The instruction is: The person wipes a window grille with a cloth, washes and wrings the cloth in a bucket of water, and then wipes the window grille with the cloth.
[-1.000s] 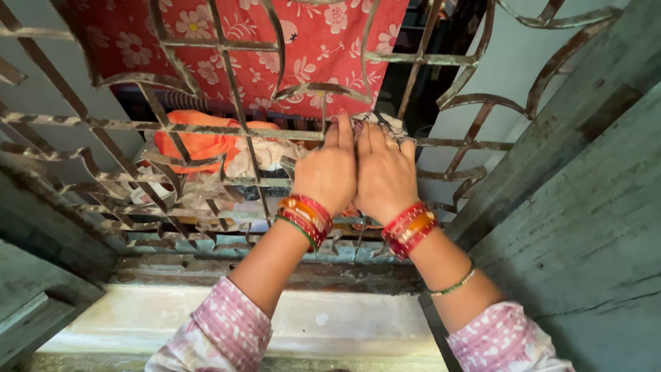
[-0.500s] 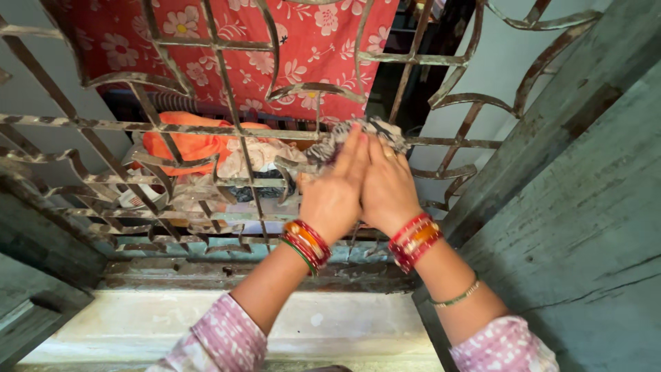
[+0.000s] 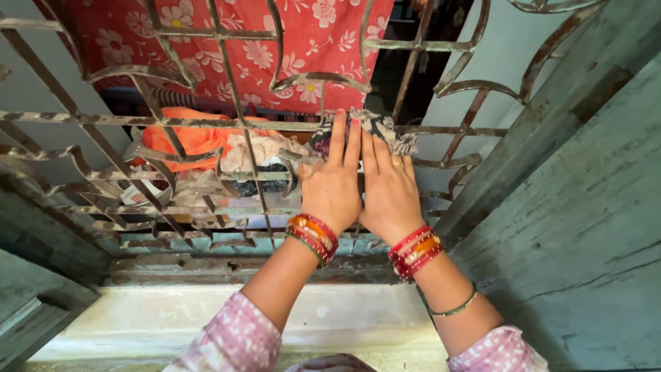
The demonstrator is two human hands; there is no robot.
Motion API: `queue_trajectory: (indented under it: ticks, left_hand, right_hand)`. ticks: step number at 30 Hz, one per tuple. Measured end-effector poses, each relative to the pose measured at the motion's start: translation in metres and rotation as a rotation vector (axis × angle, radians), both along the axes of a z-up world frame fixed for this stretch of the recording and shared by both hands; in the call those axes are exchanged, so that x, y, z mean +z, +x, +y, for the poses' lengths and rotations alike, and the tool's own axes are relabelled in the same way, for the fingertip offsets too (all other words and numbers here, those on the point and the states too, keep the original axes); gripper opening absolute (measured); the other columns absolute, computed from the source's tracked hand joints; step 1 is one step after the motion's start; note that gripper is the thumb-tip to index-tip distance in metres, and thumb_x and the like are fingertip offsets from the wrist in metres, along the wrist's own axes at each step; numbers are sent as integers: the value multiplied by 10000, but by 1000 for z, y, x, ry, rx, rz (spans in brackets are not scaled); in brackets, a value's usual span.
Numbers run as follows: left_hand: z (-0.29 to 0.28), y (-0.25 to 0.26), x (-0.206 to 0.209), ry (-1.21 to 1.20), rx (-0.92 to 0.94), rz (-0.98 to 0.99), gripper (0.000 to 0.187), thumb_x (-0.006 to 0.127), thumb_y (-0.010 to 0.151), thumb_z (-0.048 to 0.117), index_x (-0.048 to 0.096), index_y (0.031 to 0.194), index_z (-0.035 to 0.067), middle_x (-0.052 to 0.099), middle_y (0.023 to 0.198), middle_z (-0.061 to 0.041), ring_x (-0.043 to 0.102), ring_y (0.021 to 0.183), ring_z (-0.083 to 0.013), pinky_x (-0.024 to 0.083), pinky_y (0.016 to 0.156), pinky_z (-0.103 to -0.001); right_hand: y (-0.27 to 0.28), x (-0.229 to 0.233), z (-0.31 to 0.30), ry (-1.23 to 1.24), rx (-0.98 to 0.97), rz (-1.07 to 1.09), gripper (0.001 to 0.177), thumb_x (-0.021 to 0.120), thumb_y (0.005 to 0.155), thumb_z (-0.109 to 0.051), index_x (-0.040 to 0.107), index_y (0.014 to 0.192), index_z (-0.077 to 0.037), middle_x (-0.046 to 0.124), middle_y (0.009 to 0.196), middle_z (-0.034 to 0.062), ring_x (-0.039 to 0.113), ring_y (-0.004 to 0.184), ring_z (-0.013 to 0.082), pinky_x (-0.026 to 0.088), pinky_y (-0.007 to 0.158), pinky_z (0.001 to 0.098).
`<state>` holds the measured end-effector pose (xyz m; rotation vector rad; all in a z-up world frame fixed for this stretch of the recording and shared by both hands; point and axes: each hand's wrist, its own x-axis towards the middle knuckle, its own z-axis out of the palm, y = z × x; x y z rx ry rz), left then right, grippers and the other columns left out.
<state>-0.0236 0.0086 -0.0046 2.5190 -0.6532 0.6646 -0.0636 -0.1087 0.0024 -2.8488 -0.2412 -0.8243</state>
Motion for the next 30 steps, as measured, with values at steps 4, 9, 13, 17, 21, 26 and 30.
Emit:
queue_trajectory:
  ticks: [4,9,13,17,21,26,30]
  left_hand:
    - [2,19,4,-5,-67,52,767,580,797,112,353,1528,59,269,1625,-210,732,802,-417,580,631,-541]
    - [-19,74,15,88,-18,106,333,513,1008,178,581,1308,51,637,1270,-213,727,948,-412,601,773,-516]
    - [-18,58,6,8,21,7,417,524,987,166,532,1387,48,606,1330,-205,742,845,-402,608,670,-506]
    - [-2,27,9,24,40,-44,570,562,900,154,449,1453,69,447,1529,-187,744,752,-399,602,586,-497]
    - [10,9,11,81,0,-5,858,580,748,118,322,1566,130,261,1671,-167,745,687,-382,605,542,-468]
    - [-18,48,7,82,80,132,612,534,930,182,357,1513,127,331,1625,-176,740,709,-395,592,538,-525]
    - [-23,67,-2,63,42,48,380,533,1032,193,559,1399,97,602,1339,-178,741,908,-381,608,736,-490]
  right_hand:
    - [10,13,2,1,32,-38,999,783,635,-241,357,1502,17,461,1461,200,468,1311,376,307,1075,571]
    - [45,29,0,-58,-160,266,661,664,865,-252,495,1490,-120,575,1412,81,584,1247,259,305,1095,561]
    - [40,11,-1,-157,-93,-54,789,729,742,-238,476,1460,-34,539,1426,145,569,1221,288,270,1057,595]
    - [16,-2,3,-95,-89,-117,887,781,747,-267,406,1511,-19,496,1471,163,533,1282,325,283,1093,622]
    - [1,1,5,-47,-96,6,1039,838,644,-277,352,1533,-47,457,1486,148,489,1321,350,282,1089,634]
    - [31,20,-4,-81,-50,2,956,792,665,-219,396,1517,-39,500,1462,144,535,1274,322,327,1026,578]
    - [36,23,-6,-76,-59,61,836,758,719,-188,450,1486,-61,548,1425,110,582,1193,276,336,961,551]
